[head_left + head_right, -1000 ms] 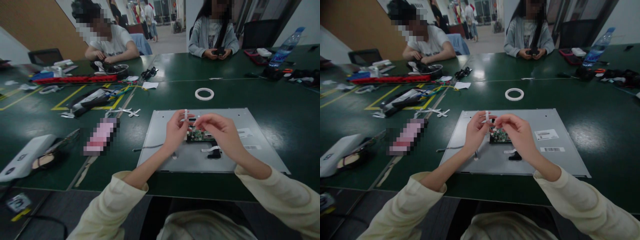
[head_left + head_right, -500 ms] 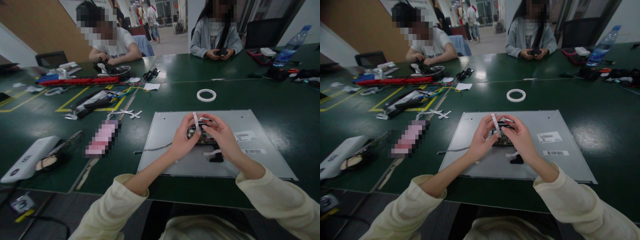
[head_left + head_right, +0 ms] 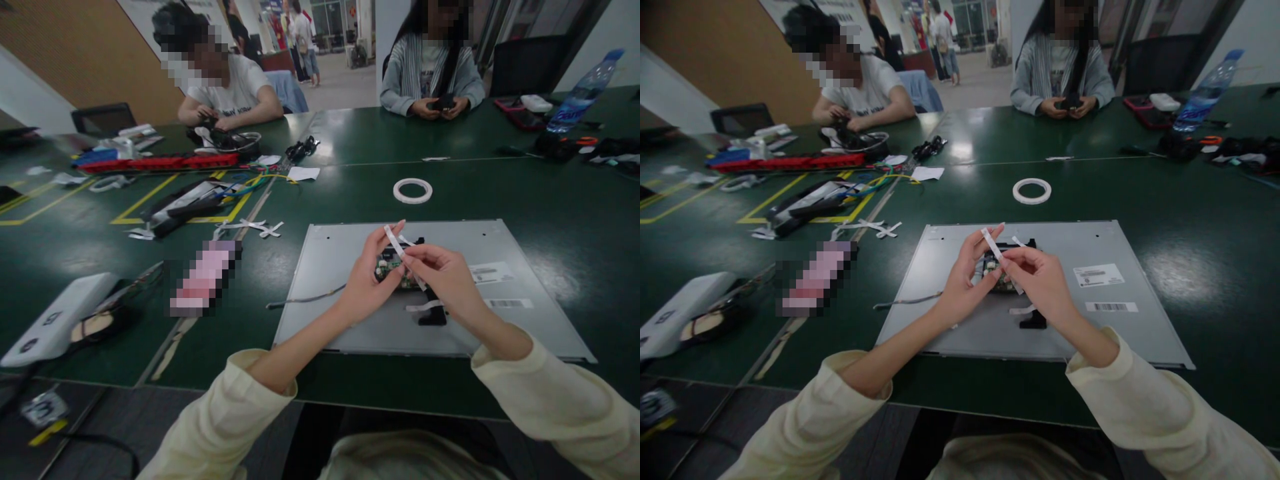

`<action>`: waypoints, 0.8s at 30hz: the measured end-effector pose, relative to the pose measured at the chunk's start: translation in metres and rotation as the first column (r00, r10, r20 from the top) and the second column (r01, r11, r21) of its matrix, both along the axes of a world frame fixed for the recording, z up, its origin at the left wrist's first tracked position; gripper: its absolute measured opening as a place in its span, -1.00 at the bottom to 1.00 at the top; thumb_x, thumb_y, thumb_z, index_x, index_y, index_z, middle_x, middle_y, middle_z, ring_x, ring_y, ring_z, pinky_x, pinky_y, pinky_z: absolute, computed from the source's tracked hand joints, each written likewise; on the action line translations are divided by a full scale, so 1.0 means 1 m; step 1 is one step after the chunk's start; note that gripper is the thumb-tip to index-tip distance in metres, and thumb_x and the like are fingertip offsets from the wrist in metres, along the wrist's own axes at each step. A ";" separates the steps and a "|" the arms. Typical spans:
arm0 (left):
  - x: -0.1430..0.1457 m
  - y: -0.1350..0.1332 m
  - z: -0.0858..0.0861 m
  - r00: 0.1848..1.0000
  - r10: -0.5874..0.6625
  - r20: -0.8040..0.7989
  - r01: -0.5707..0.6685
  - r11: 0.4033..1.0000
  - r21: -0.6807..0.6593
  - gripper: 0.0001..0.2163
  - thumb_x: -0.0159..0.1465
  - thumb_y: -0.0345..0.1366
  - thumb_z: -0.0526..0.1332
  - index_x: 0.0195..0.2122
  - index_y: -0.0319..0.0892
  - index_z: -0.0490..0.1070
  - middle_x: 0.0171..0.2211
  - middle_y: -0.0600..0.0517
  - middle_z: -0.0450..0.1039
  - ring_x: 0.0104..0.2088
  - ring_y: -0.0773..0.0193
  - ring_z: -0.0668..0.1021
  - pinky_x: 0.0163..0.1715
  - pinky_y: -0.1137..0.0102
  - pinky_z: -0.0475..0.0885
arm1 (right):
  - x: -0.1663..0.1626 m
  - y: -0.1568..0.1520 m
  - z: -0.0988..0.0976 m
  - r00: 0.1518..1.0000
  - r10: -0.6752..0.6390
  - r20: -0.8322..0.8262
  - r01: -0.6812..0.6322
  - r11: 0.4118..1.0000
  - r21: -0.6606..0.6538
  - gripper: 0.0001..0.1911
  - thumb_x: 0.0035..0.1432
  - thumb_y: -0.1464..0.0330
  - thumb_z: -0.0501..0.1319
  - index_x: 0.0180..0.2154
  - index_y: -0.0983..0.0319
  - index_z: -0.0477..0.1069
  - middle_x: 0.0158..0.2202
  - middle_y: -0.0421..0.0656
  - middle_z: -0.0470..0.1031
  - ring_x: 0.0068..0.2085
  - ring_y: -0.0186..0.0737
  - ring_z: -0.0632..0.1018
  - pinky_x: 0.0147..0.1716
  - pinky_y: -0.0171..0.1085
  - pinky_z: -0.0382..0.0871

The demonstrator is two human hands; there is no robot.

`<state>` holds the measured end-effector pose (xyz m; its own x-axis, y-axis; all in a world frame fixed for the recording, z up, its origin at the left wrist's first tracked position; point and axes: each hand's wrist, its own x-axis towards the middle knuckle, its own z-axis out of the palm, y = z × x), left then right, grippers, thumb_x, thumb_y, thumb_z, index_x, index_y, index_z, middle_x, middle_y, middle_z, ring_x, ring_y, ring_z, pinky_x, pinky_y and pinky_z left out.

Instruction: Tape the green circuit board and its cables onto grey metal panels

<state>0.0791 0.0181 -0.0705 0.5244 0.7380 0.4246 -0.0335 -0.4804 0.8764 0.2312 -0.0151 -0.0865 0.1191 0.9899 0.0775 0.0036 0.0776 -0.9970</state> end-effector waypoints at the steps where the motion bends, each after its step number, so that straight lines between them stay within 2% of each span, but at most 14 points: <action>1: 0.000 0.000 0.000 1.000 0.003 -0.007 -0.003 1.000 0.008 -0.54 0.26 -0.35 0.15 0.15 -0.05 0.02 0.26 -0.13 0.09 0.27 0.15 0.16 0.25 0.12 0.03 | 0.000 0.000 0.000 1.000 0.001 -0.001 -0.001 1.000 0.002 -0.73 0.04 0.19 0.28 -0.28 0.24 0.50 -0.47 -0.17 0.48 -0.48 -0.36 0.45 -0.53 -0.38 0.28; 7: 0.001 0.001 -0.003 0.999 0.035 0.003 -0.035 0.999 -0.015 -0.54 0.27 -0.35 0.12 0.16 -0.05 0.01 0.27 -0.11 0.05 0.25 0.13 0.19 0.23 0.12 0.08 | -0.002 -0.002 0.004 0.999 -0.032 0.000 0.032 0.999 0.002 -0.73 0.04 0.19 0.28 -0.27 0.24 0.50 -0.46 -0.17 0.48 -0.50 -0.37 0.42 -0.57 -0.39 0.25; 11: 0.002 0.004 -0.004 0.997 0.066 0.037 -0.062 0.993 -0.098 -0.57 0.27 -0.32 0.13 0.15 0.01 0.07 0.26 -0.06 0.05 0.18 0.12 0.31 0.14 0.17 0.26 | -0.003 -0.003 0.004 1.000 -0.003 -0.029 0.005 0.999 0.050 -0.74 0.07 0.24 0.26 -0.21 0.21 0.51 -0.27 -0.13 0.54 -0.33 -0.30 0.51 -0.35 -0.31 0.40; 15: 0.002 0.006 -0.006 0.993 0.098 0.064 -0.087 0.984 -0.157 -0.58 0.27 -0.31 0.13 0.14 0.05 0.09 0.24 -0.05 0.09 0.08 0.15 0.40 0.03 0.22 0.38 | -0.005 -0.002 0.004 0.998 0.051 -0.033 -0.048 0.996 0.080 -0.74 0.08 0.29 0.25 -0.15 0.19 0.50 -0.14 -0.13 0.52 -0.17 -0.25 0.52 -0.15 -0.24 0.41; 20: 0.003 0.006 -0.009 0.992 0.119 0.033 -0.113 0.984 -0.137 -0.52 0.28 -0.26 0.13 0.19 0.08 0.01 0.26 -0.05 0.05 0.05 0.16 0.42 0.04 0.21 0.36 | -0.006 -0.003 0.007 0.996 0.078 -0.031 -0.075 0.993 0.088 -0.72 0.08 0.33 0.25 -0.12 0.20 0.48 -0.14 -0.12 0.52 -0.17 -0.25 0.53 -0.15 -0.25 0.41; 24: -0.002 0.015 -0.009 0.984 0.174 0.033 -0.167 0.973 -0.157 -0.44 0.29 -0.19 0.13 0.26 0.12 -0.11 0.25 -0.07 0.06 0.01 0.18 0.44 -0.01 0.23 0.38 | -0.007 -0.006 0.004 0.997 0.070 -0.029 -0.067 0.995 0.080 -0.70 0.07 0.33 0.26 -0.12 0.23 0.47 -0.25 -0.13 0.54 -0.26 -0.27 0.54 -0.25 -0.27 0.43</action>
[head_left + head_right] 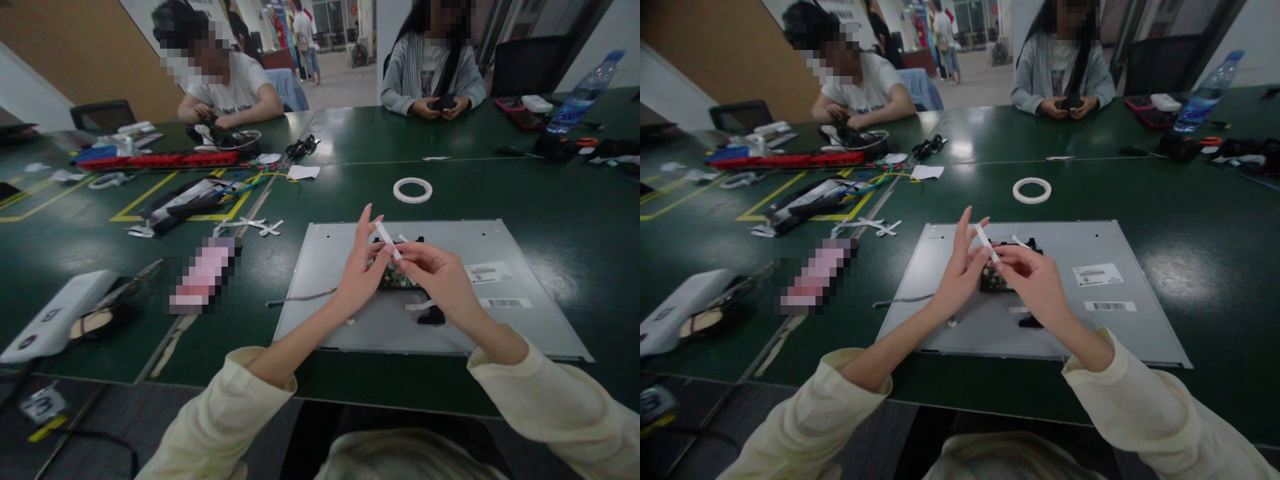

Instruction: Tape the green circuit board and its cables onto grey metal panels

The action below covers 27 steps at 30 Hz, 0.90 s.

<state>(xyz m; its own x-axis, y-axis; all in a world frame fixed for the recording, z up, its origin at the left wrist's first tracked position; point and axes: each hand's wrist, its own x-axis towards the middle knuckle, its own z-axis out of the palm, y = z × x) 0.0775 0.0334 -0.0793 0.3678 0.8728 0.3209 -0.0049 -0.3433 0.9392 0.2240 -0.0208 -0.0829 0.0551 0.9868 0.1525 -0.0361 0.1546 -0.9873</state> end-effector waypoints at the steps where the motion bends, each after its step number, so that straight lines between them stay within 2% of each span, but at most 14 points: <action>1: -0.002 0.005 0.001 0.999 0.042 0.013 -0.042 0.999 -0.025 -0.43 0.29 -0.17 0.12 0.26 0.12 -0.14 0.24 -0.08 0.10 -0.02 0.19 0.46 -0.04 0.25 0.39 | -0.001 -0.001 -0.002 1.000 0.002 0.001 -0.002 1.000 -0.009 -0.69 0.07 0.32 0.26 -0.11 0.23 0.46 -0.28 -0.13 0.54 -0.28 -0.28 0.53 -0.27 -0.28 0.43; 3: -0.008 0.015 0.004 0.988 0.147 0.039 -0.143 0.985 -0.092 -0.47 0.29 -0.12 0.10 0.25 0.08 -0.08 0.16 -0.09 0.23 -0.11 0.24 0.51 -0.13 0.30 0.42 | -0.002 -0.001 -0.004 1.000 0.011 0.001 -0.011 1.000 -0.026 -0.67 0.06 0.31 0.26 -0.09 0.22 0.45 -0.30 -0.14 0.54 -0.31 -0.29 0.53 -0.29 -0.29 0.43; 5: -0.013 0.023 0.008 0.981 0.190 0.047 -0.180 0.969 -0.170 -0.56 0.28 -0.08 0.10 0.15 -0.02 0.13 0.01 -0.07 0.37 -0.18 0.26 0.53 -0.22 0.37 0.43 | -0.004 -0.002 -0.006 1.000 0.008 -0.006 -0.008 1.000 -0.028 -0.65 0.06 0.30 0.26 -0.07 0.21 0.43 -0.30 -0.15 0.53 -0.31 -0.29 0.53 -0.30 -0.29 0.43; 7: -0.015 0.026 0.011 0.989 0.141 0.038 -0.127 0.959 -0.254 -0.64 0.25 -0.05 0.13 -0.01 -0.12 0.30 -0.17 -0.04 0.46 -0.24 0.28 0.53 -0.30 0.43 0.41 | -0.005 -0.001 -0.006 1.000 0.002 -0.007 -0.003 1.000 -0.021 -0.65 0.07 0.31 0.26 -0.07 0.20 0.42 -0.30 -0.15 0.53 -0.31 -0.29 0.52 -0.32 -0.30 0.42; 10: -0.014 0.023 0.012 1.000 0.005 0.026 0.003 0.946 -0.323 -0.70 0.19 -0.06 0.20 -0.22 -0.20 0.43 -0.35 0.01 0.47 -0.33 0.32 0.52 -0.36 0.47 0.39 | -0.005 -0.001 -0.005 1.000 0.025 0.017 -0.025 1.000 -0.011 -0.65 0.08 0.34 0.25 -0.05 0.20 0.40 -0.27 -0.15 0.52 -0.29 -0.29 0.52 -0.32 -0.31 0.41; 13: -0.011 0.019 0.010 0.999 -0.050 0.007 0.050 0.955 -0.292 -0.76 0.12 -0.14 0.28 -0.35 -0.24 0.47 -0.41 0.04 0.47 -0.41 0.38 0.47 -0.39 0.50 0.36 | -0.006 -0.001 -0.006 0.998 0.053 0.032 -0.052 0.999 -0.011 -0.66 0.09 0.38 0.22 -0.05 0.21 0.38 -0.26 -0.14 0.52 -0.28 -0.28 0.53 -0.29 -0.28 0.42; 17: -0.011 0.019 0.005 1.000 0.007 -0.029 -0.013 0.978 -0.210 -0.80 0.10 -0.19 0.30 -0.44 -0.26 0.49 -0.48 0.05 0.47 -0.45 0.40 0.45 -0.42 0.49 0.33 | -0.007 -0.002 -0.006 0.991 0.080 0.107 -0.081 0.997 0.004 -0.62 0.11 0.41 0.19 0.00 0.17 0.34 -0.19 -0.13 0.51 -0.21 -0.25 0.53 -0.25 -0.26 0.42; 23: -0.014 0.024 0.006 0.996 0.082 -0.041 -0.086 0.990 -0.108 -0.83 0.11 -0.21 0.29 -0.44 -0.23 0.50 -0.52 0.08 0.46 -0.50 0.41 0.45 -0.46 0.51 0.33 | -0.011 -0.005 -0.006 0.980 0.071 0.187 -0.083 0.995 0.061 -0.33 0.06 0.49 0.18 0.19 0.05 0.10 -0.02 -0.12 0.43 -0.14 -0.24 0.52 -0.38 -0.36 0.41; 27: -0.014 0.024 0.010 0.991 0.124 -0.057 -0.127 0.991 -0.051 -0.84 0.13 -0.22 0.27 -0.44 -0.22 0.49 -0.53 0.09 0.46 -0.50 0.41 0.46 -0.47 0.52 0.35 | -0.015 -0.010 -0.005 0.978 0.079 0.195 -0.091 0.994 0.057 -0.24 0.03 0.50 0.19 0.23 0.02 0.01 0.14 -0.06 0.27 -0.22 -0.27 0.55 -0.38 -0.33 0.45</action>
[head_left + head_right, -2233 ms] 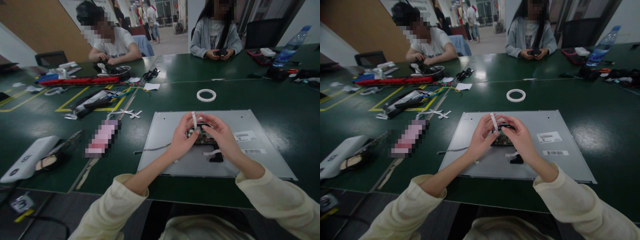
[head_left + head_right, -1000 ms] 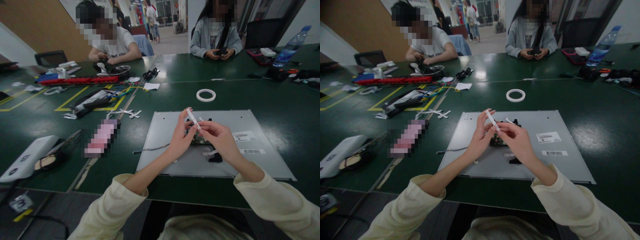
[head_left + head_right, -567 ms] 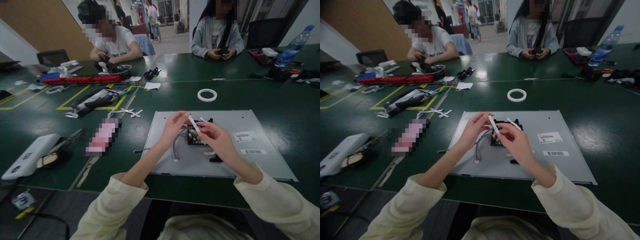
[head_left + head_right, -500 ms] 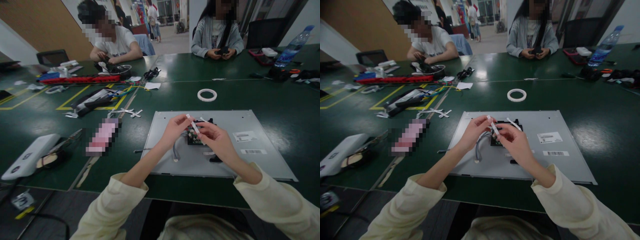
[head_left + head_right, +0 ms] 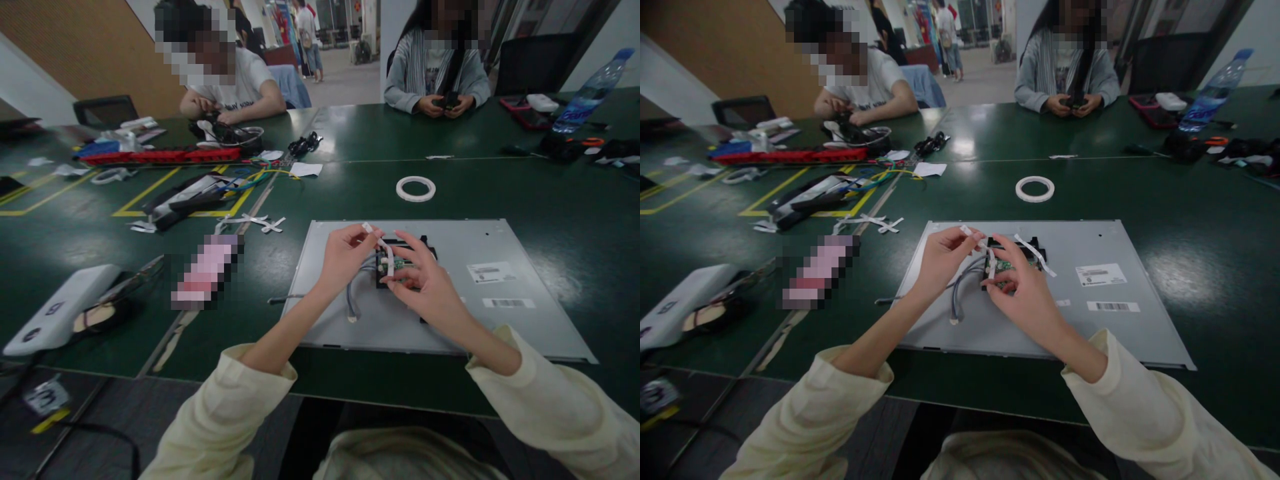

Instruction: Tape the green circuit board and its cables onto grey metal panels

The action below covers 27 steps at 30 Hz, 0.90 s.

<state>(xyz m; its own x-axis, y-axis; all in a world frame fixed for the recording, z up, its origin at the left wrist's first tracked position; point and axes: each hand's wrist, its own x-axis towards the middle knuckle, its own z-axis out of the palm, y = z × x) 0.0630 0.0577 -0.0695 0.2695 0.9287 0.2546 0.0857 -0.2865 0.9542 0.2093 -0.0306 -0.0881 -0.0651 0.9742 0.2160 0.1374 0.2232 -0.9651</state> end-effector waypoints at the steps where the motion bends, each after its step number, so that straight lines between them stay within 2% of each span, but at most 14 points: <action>1: 0.000 0.000 0.001 1.000 0.009 -0.007 -0.009 1.000 0.016 -0.84 0.14 -0.22 0.27 -0.44 -0.22 0.49 -0.54 0.09 0.46 -0.51 0.42 0.46 -0.48 0.52 0.35 | -0.001 -0.001 0.001 1.000 0.002 0.008 -0.002 1.000 -0.005 -0.24 0.02 0.50 0.19 0.23 0.02 0.01 0.17 -0.05 0.24 -0.25 -0.28 0.56 -0.38 -0.32 0.46; 7: -0.001 0.000 0.001 0.999 0.009 -0.039 -0.005 0.996 0.093 -0.82 0.16 -0.21 0.25 -0.44 -0.22 0.48 -0.53 0.08 0.45 -0.50 0.41 0.45 -0.46 0.52 0.36 | -0.003 -0.006 0.007 0.999 0.029 0.029 -0.027 0.998 -0.058 -0.27 0.04 0.49 0.18 0.21 -0.02 0.03 0.20 -0.05 0.20 -0.43 -0.36 0.56 -0.44 -0.33 0.48; 12: -0.002 -0.003 0.002 0.997 0.009 -0.072 0.003 0.986 0.165 -0.83 0.17 -0.21 0.25 -0.43 -0.22 0.49 -0.49 0.06 0.47 -0.48 0.40 0.47 -0.45 0.50 0.37 | 0.000 -0.004 0.006 0.993 0.040 -0.107 -0.051 0.993 -0.110 -0.27 0.06 0.45 0.20 0.21 -0.03 -0.01 0.20 -0.05 0.20 -0.48 -0.39 0.55 -0.47 -0.34 0.48; 19: -0.002 -0.009 0.010 0.994 -0.027 -0.108 0.049 0.978 0.205 -0.83 0.16 -0.21 0.26 -0.45 -0.21 0.49 -0.46 0.04 0.49 -0.44 0.37 0.48 -0.41 0.48 0.39 | 0.002 -0.001 0.008 0.978 0.021 -0.207 -0.059 0.982 -0.179 -0.31 0.06 0.42 0.20 0.18 0.01 0.00 0.19 -0.03 0.20 -0.50 -0.40 0.53 -0.67 -0.43 0.33; 23: -0.003 -0.008 0.009 0.992 -0.045 -0.119 0.065 0.984 0.169 -0.81 0.16 -0.18 0.24 -0.41 -0.21 0.49 -0.46 0.03 0.49 -0.44 0.35 0.48 -0.41 0.48 0.38 | 0.004 0.000 0.002 0.991 0.013 -0.133 -0.034 0.987 -0.156 -0.35 0.07 0.41 0.17 0.17 0.04 0.03 0.18 -0.03 0.21 -0.50 -0.42 0.51 -0.58 -0.38 0.40; 27: -0.007 0.002 0.003 0.982 0.003 -0.191 0.021 0.992 0.126 -0.80 0.18 -0.17 0.21 -0.39 -0.22 0.47 -0.52 0.07 0.43 -0.50 0.38 0.44 -0.50 0.50 0.30 | 0.003 -0.001 -0.002 0.992 -0.028 0.125 0.031 0.999 -0.024 -0.40 0.10 0.42 0.14 0.18 0.11 0.08 -0.02 -0.07 0.39 -0.52 -0.43 0.44 -0.50 -0.33 0.41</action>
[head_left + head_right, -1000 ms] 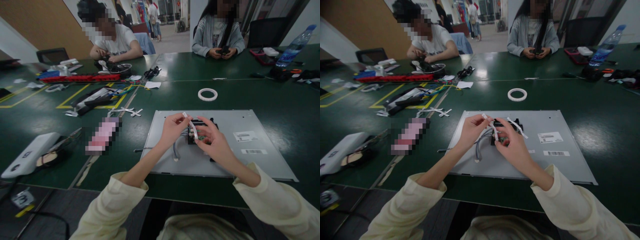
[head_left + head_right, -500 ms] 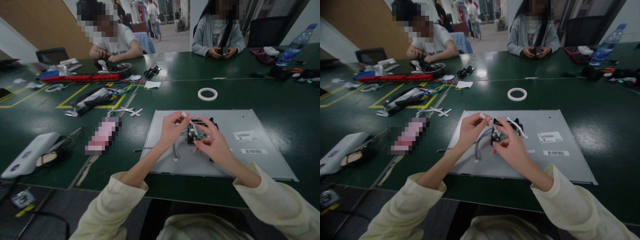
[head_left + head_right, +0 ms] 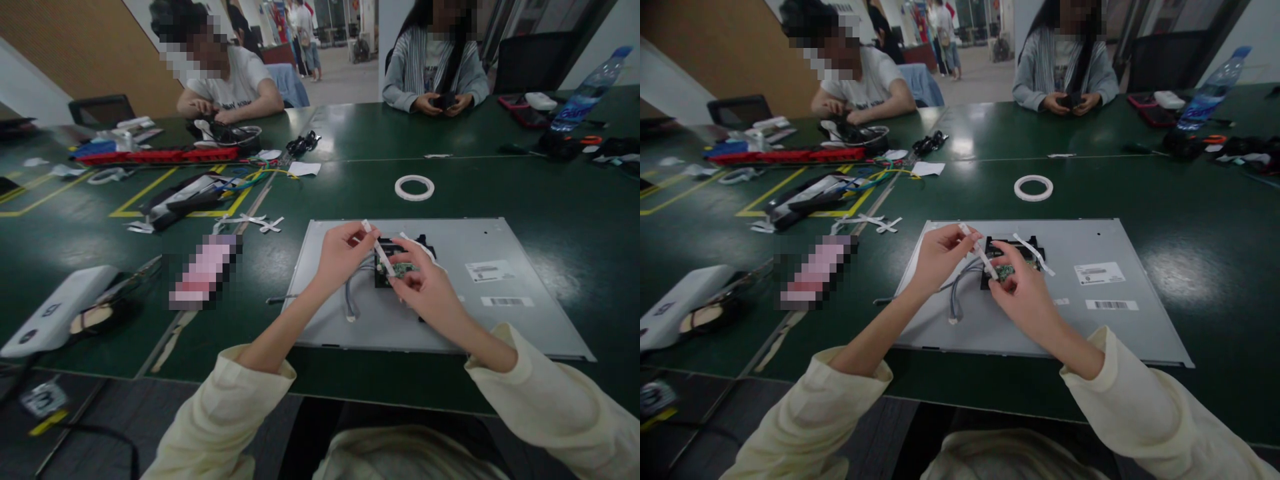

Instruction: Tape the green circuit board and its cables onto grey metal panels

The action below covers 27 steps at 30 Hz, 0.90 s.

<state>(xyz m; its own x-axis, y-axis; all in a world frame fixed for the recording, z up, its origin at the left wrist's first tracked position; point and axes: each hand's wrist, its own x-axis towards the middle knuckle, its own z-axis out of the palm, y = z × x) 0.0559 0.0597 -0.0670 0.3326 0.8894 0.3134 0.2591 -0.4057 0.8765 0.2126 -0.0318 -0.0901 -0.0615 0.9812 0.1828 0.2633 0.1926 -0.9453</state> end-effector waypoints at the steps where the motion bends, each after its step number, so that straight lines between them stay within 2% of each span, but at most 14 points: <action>1: -0.002 0.003 -0.002 0.999 0.000 -0.043 0.000 1.000 0.005 -0.79 0.18 -0.17 0.20 -0.41 -0.22 0.47 -0.54 0.08 0.42 -0.51 0.39 0.42 -0.52 0.51 0.28 | -0.001 -0.001 0.000 0.996 -0.003 0.088 -0.001 0.999 0.046 -0.40 0.11 0.44 0.13 0.18 0.13 0.08 -0.07 -0.09 0.41 -0.51 -0.41 0.44 -0.47 -0.32 0.41; 3: -0.006 0.010 -0.004 0.988 -0.037 -0.152 0.042 0.999 0.028 -0.78 0.19 -0.20 0.17 -0.46 -0.23 0.45 -0.57 0.10 0.39 -0.52 0.40 0.40 -0.52 0.51 0.24 | -0.003 -0.003 -0.001 0.965 0.007 0.261 -0.047 0.987 0.151 -0.44 0.11 0.47 0.12 0.16 0.15 0.14 -0.11 -0.11 0.42 -0.42 -0.35 0.46 -0.34 -0.25 0.43; 5: -0.011 0.016 -0.005 0.962 -0.090 -0.259 0.102 0.994 0.034 -0.77 0.19 -0.22 0.16 -0.51 -0.25 0.44 -0.60 0.11 0.36 -0.53 0.41 0.37 -0.53 0.51 0.20 | -0.005 -0.004 -0.002 0.915 0.020 0.402 -0.129 0.961 0.246 -0.54 0.13 0.51 0.09 0.08 0.18 0.25 -0.09 -0.10 0.41 -0.23 -0.24 0.47 -0.15 -0.16 0.40; 7: -0.016 0.022 -0.006 0.935 -0.128 -0.331 0.139 0.990 0.009 -0.77 0.18 -0.23 0.15 -0.52 -0.26 0.45 -0.62 0.12 0.35 -0.55 0.41 0.36 -0.55 0.51 0.17 | -0.007 -0.005 -0.004 0.870 0.034 0.491 -0.207 0.931 0.301 -0.63 0.14 0.52 0.07 0.00 0.22 0.33 -0.06 -0.08 0.40 -0.07 -0.15 0.42 -0.03 -0.09 0.33; 9: -0.021 0.028 -0.007 0.919 -0.162 -0.359 0.161 0.986 -0.033 -0.78 0.17 -0.24 0.15 -0.49 -0.27 0.47 -0.61 0.11 0.36 -0.56 0.41 0.36 -0.55 0.51 0.18 | -0.008 -0.006 -0.006 0.839 0.056 0.541 -0.262 0.913 0.312 -0.66 0.16 0.52 0.06 -0.03 0.24 0.35 -0.06 -0.06 0.40 -0.01 -0.12 0.39 0.01 -0.07 0.30; 17: -0.035 0.037 -0.007 0.912 -0.359 -0.200 0.303 0.916 -0.264 -0.86 0.08 -0.29 0.21 -0.45 -0.26 0.49 -0.56 0.07 0.44 -0.55 0.41 0.43 -0.50 0.51 0.31 | -0.008 -0.006 -0.007 0.802 0.096 0.590 -0.326 0.897 0.297 -0.69 0.17 0.54 0.05 -0.06 0.25 0.38 -0.10 -0.06 0.41 -0.07 -0.13 0.39 -0.04 -0.06 0.32; 22: -0.035 0.036 -0.006 0.891 -0.413 -0.188 0.343 0.884 -0.316 -0.89 0.01 -0.37 0.26 -0.41 -0.23 0.52 -0.53 0.06 0.48 -0.52 0.40 0.47 -0.47 0.51 0.34 | -0.008 -0.006 -0.008 0.793 0.102 0.601 -0.342 0.890 0.301 -0.70 0.16 0.54 0.06 -0.08 0.26 0.39 -0.11 -0.05 0.42 -0.08 -0.13 0.39 -0.07 -0.06 0.33; 27: -0.038 0.036 -0.003 0.897 -0.436 -0.072 0.371 0.833 -0.411 -0.87 -0.04 -0.40 0.29 -0.41 -0.22 0.52 -0.47 0.04 0.52 -0.46 0.37 0.50 -0.41 0.48 0.39 | -0.009 -0.007 -0.007 0.790 0.102 0.604 -0.343 0.891 0.299 -0.69 0.16 0.54 0.05 -0.07 0.26 0.38 -0.10 -0.05 0.41 -0.08 -0.13 0.38 -0.07 -0.07 0.33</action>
